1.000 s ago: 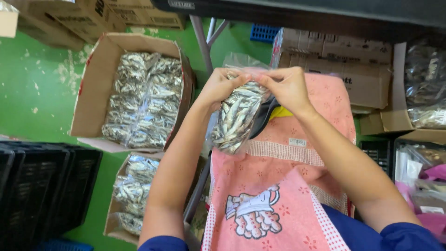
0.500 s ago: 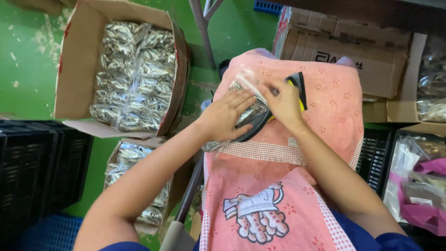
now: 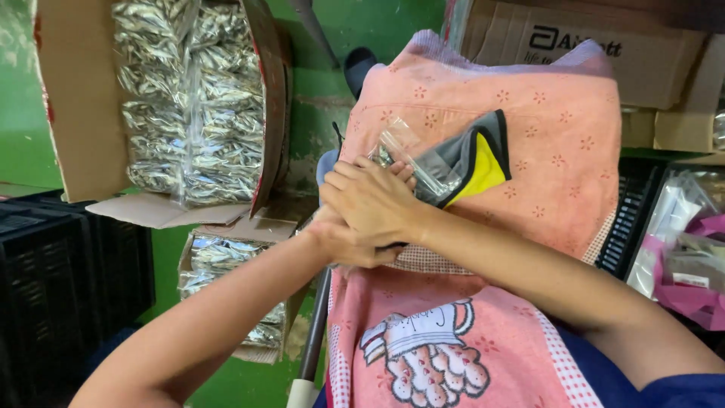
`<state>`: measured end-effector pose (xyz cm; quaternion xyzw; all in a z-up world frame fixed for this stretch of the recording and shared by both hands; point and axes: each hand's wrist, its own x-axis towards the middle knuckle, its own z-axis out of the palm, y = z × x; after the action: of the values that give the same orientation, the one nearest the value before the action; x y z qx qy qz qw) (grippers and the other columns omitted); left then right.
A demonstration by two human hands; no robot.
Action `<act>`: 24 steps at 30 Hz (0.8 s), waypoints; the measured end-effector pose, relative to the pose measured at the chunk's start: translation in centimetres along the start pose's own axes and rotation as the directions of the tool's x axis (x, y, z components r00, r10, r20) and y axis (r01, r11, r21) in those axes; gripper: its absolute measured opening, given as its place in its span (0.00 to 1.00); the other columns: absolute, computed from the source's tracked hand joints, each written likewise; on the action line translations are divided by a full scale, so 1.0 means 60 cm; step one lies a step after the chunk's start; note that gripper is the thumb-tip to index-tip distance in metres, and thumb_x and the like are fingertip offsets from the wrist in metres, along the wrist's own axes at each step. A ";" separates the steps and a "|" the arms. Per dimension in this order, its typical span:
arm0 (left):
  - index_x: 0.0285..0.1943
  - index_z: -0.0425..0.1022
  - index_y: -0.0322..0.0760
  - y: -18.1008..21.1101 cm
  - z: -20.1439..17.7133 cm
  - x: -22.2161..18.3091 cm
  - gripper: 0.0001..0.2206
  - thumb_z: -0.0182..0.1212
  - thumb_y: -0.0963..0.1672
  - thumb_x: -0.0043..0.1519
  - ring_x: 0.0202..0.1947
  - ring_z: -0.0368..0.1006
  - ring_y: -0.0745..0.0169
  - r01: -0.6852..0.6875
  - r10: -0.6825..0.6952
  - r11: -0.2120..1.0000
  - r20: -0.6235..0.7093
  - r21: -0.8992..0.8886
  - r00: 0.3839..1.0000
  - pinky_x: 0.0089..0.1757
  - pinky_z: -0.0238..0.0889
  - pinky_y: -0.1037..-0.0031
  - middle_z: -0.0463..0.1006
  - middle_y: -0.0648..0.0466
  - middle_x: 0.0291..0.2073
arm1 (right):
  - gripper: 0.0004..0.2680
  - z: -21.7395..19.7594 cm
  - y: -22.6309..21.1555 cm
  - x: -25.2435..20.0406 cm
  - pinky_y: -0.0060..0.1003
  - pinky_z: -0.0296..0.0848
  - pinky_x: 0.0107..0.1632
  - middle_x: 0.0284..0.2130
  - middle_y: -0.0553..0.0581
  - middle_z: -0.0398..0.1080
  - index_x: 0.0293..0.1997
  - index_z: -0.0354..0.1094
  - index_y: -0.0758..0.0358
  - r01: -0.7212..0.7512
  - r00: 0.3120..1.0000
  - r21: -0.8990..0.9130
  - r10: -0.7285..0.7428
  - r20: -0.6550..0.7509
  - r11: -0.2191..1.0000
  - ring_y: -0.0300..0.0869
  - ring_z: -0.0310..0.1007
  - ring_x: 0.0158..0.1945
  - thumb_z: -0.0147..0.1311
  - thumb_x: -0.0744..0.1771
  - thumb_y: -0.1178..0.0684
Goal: The person packages dried fish by placing them into plastic bags, using a heat sealer to close the bags, and organizing the sealed bags into boxes.
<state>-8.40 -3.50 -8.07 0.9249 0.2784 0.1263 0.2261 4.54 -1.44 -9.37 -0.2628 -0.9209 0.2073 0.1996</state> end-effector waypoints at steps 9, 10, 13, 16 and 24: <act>0.39 0.80 0.40 -0.052 0.098 -0.033 0.28 0.56 0.63 0.55 0.42 0.77 0.43 0.109 -0.110 0.994 -0.007 -0.018 0.994 0.52 0.67 0.55 0.81 0.48 0.32 | 0.21 0.039 0.036 -0.022 0.52 0.65 0.53 0.33 0.53 0.63 0.41 0.64 0.58 -0.035 0.999 0.169 0.038 -0.013 0.985 0.50 0.65 0.42 0.40 0.66 0.29; 0.39 0.80 0.39 -0.054 0.102 -0.035 0.28 0.56 0.63 0.54 0.42 0.77 0.43 0.115 -0.115 0.993 -0.013 -0.007 0.993 0.52 0.67 0.55 0.80 0.47 0.33 | 0.21 0.036 0.048 -0.014 0.52 0.65 0.53 0.33 0.53 0.63 0.41 0.64 0.58 -0.039 0.999 0.168 0.043 -0.018 0.985 0.50 0.65 0.42 0.40 0.66 0.29; 0.40 0.79 0.38 -0.038 0.114 -0.039 0.30 0.56 0.64 0.53 0.43 0.77 0.42 0.135 -0.133 0.990 -0.042 0.029 0.990 0.52 0.67 0.54 0.80 0.46 0.34 | 0.20 0.022 0.053 -0.007 0.50 0.66 0.51 0.34 0.53 0.63 0.42 0.65 0.59 0.044 0.996 0.179 -0.029 -0.086 0.983 0.49 0.66 0.42 0.33 0.69 0.31; 0.41 0.79 0.37 -0.020 0.120 -0.035 0.31 0.57 0.64 0.52 0.44 0.77 0.40 0.155 -0.147 0.984 -0.099 0.084 0.984 0.51 0.68 0.53 0.80 0.45 0.35 | 0.18 0.009 0.039 -0.011 0.51 0.68 0.46 0.33 0.59 0.68 0.36 0.71 0.66 0.140 0.930 0.172 -0.070 -0.361 0.975 0.54 0.68 0.37 0.36 0.70 0.43; 0.74 0.60 0.32 0.011 0.054 0.015 0.47 0.54 0.64 0.51 0.76 0.51 0.47 0.101 -0.107 0.950 0.006 0.296 0.994 0.71 0.40 0.59 0.62 0.42 0.70 | 0.10 -0.098 0.149 -0.201 0.52 0.74 0.42 0.31 0.58 0.77 0.49 0.73 0.59 -0.692 0.711 0.244 0.700 0.068 0.680 0.55 0.78 0.37 0.62 0.66 0.49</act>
<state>-6.22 -4.62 -10.45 0.9337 0.3400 0.0610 0.0948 20.33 0.29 -11.92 -0.5685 -0.7147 0.3783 0.1516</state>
